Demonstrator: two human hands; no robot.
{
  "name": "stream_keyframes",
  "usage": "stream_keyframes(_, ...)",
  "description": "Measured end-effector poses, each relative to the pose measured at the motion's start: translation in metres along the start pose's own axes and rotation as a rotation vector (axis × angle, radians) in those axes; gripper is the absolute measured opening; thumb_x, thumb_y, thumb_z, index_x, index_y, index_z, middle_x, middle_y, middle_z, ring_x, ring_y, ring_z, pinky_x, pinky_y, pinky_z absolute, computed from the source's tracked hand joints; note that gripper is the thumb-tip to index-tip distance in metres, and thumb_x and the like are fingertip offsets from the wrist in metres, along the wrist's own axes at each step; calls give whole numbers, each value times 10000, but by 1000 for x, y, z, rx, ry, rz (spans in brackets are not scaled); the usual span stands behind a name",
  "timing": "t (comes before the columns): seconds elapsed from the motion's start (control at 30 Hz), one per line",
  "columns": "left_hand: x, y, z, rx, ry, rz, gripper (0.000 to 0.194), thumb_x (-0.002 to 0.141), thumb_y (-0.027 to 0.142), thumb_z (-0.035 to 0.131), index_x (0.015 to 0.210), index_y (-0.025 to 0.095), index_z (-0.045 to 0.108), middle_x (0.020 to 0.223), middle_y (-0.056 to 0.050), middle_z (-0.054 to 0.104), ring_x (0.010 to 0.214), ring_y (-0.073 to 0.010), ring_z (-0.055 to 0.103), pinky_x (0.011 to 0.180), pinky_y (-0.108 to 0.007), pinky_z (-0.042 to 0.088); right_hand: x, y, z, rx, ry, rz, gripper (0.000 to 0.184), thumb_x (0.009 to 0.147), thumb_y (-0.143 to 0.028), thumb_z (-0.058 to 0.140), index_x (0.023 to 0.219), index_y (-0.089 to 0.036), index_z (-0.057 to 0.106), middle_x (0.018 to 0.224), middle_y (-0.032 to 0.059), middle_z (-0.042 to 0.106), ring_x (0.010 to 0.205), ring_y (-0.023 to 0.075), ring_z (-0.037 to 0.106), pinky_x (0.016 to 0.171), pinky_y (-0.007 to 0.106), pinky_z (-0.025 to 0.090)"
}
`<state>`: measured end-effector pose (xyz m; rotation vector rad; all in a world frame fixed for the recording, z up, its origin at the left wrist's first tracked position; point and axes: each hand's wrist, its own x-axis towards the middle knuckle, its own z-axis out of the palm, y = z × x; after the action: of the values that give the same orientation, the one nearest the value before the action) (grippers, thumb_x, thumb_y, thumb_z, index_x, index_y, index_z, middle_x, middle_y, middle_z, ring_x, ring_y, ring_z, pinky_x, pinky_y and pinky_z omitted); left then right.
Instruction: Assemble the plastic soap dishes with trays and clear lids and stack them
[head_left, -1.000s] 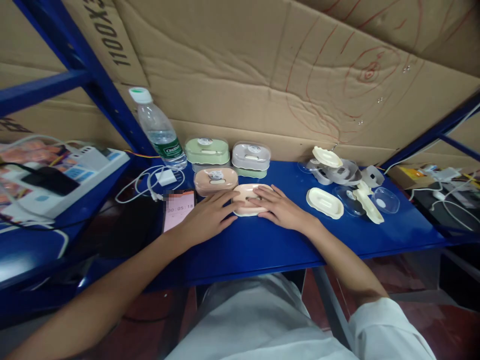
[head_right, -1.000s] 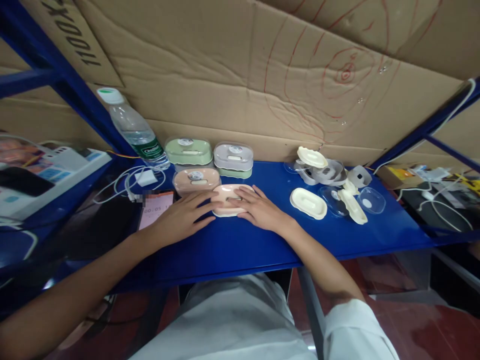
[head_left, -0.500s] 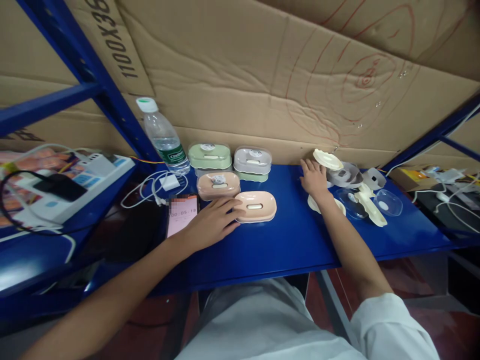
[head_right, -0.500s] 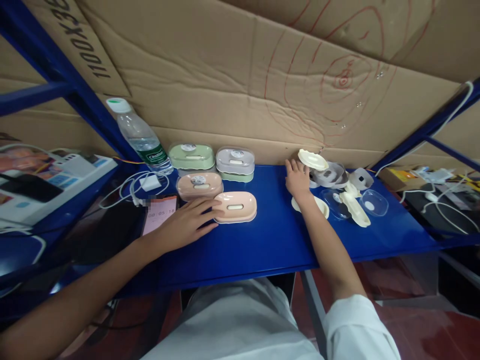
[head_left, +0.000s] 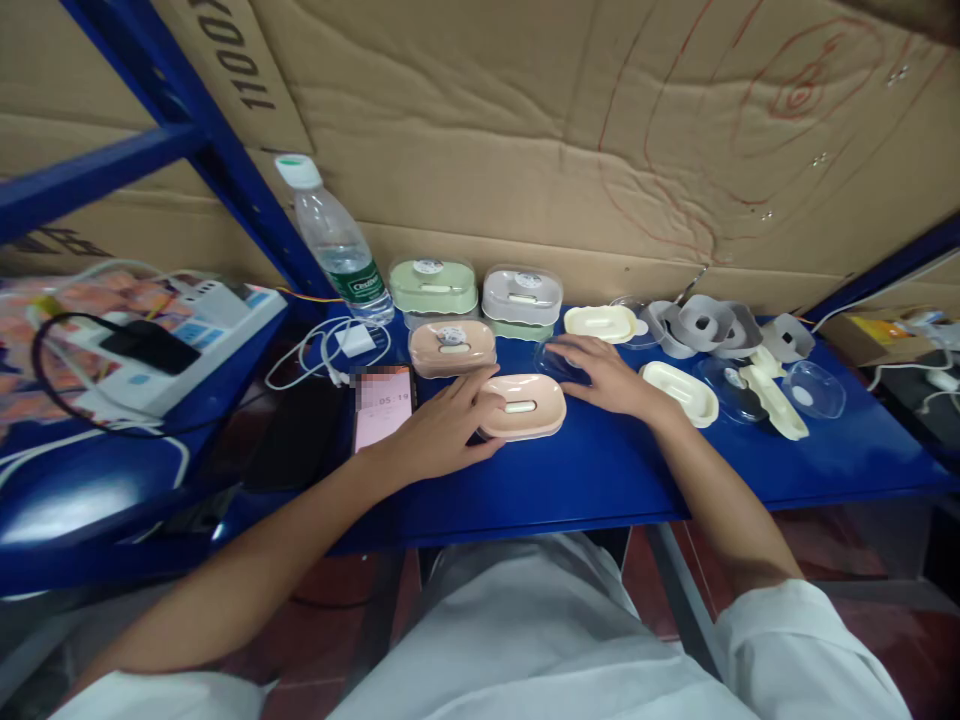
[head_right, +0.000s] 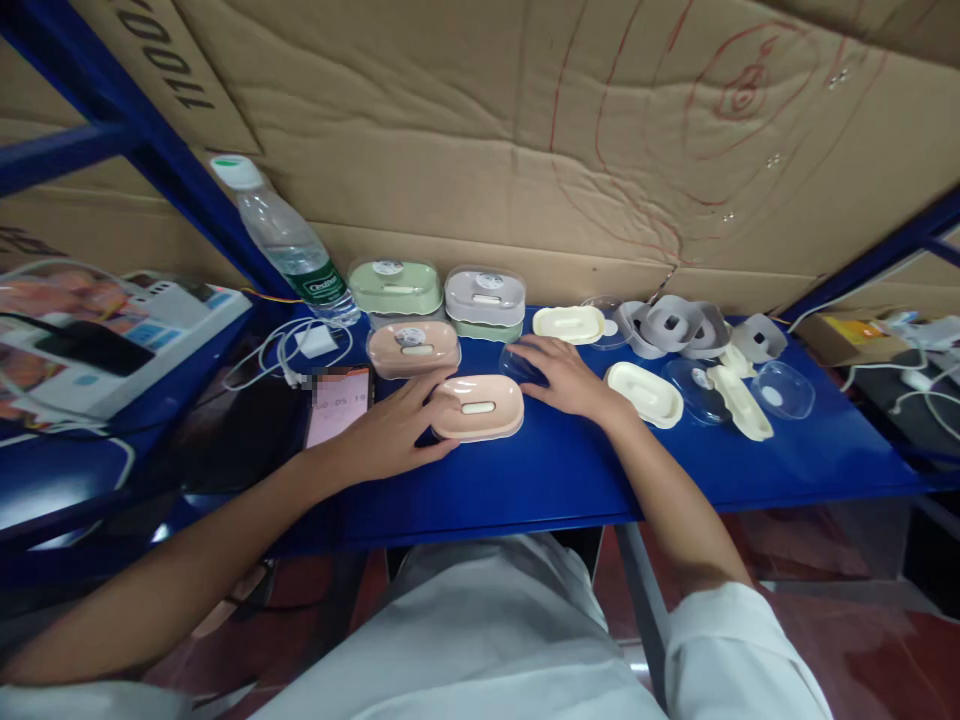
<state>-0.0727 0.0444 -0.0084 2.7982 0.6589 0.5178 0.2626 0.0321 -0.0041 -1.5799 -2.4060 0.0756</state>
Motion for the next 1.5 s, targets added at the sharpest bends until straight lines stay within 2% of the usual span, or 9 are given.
stream_keyframes(0.1,-1,-1,2,-41,-31,-57,398,986,334,688,1346,198,584,1632,-195,471,1550,-401,453,1221,-565,470,-8,15,-7,41,-91,28,823,946,-610,711,1666,-326,433,1737,122,407,1606,423,348,1263,669,299)
stream_keyframes(0.17,-1,-2,4,-76,-34,-91,490,983,352,701,1423,203,544,1613,-187,502,1522,-393,492,1225,-560,466,-13,28,-12,54,-118,87,871,893,-648,759,1649,-337,459,1704,127,461,1589,450,375,1247,711,292)
stream_keyframes(0.4,1,-5,4,-243,4,-175,719,926,415,794,1532,227,456,1572,-166,562,1466,-383,557,1215,-531,477,-14,23,-28,120,7,60,522,993,-607,641,1404,-289,687,1378,97,750,1317,382,669,1226,662,330)
stream_keyframes(0.57,2,-8,8,-309,28,-174,793,908,367,817,1567,230,398,1616,-183,507,1503,-381,519,1247,-545,445,-12,-2,-37,246,-6,-74,434,1020,-557,657,1327,-259,730,1220,96,801,1107,305,750,1052,476,530)
stream_keyframes(0.73,2,-13,17,-347,101,-168,936,892,374,841,1634,226,290,1684,-209,417,1576,-384,430,1293,-567,385,-13,-27,-32,428,-29,-293,377,1043,-426,674,1394,-292,700,1386,98,732,1268,266,701,1105,430,546)
stream_keyframes(0.97,2,-13,17,-406,108,-160,956,914,448,834,1670,260,281,1717,-188,402,1595,-378,410,1307,-568,368,-15,-47,-21,459,-89,-266,515,1025,-351,702,1531,-334,611,1672,107,495,1562,296,468,1265,504,437)
stream_keyframes(1.1,1,-14,18,-418,131,-159,940,915,415,838,1673,280,299,1717,-177,405,1598,-380,404,1312,-581,357,-16,-46,-22,416,-83,-319,499,1033,-309,685,1526,-342,615,1667,83,517,1594,289,422,1310,548,370)
stream_keyframes(1.3,1,-16,21,-446,153,-133,893,941,426,811,1670,303,311,1704,-164,433,1579,-375,436,1307,-588,362,-16,-43,-18,384,-58,-281,570,982,-295,726,1539,-309,605,1623,124,552,1490,311,548,1230,526,479)
stream_keyframes(1.5,2,-18,19,-398,110,-87,868,963,422,790,1675,294,311,1702,-159,435,1586,-374,417,1316,-580,344,-16,-63,-20,259,-3,-337,500,977,-223,678,1473,-274,642,1637,114,525,1544,327,453,1258,573,429)
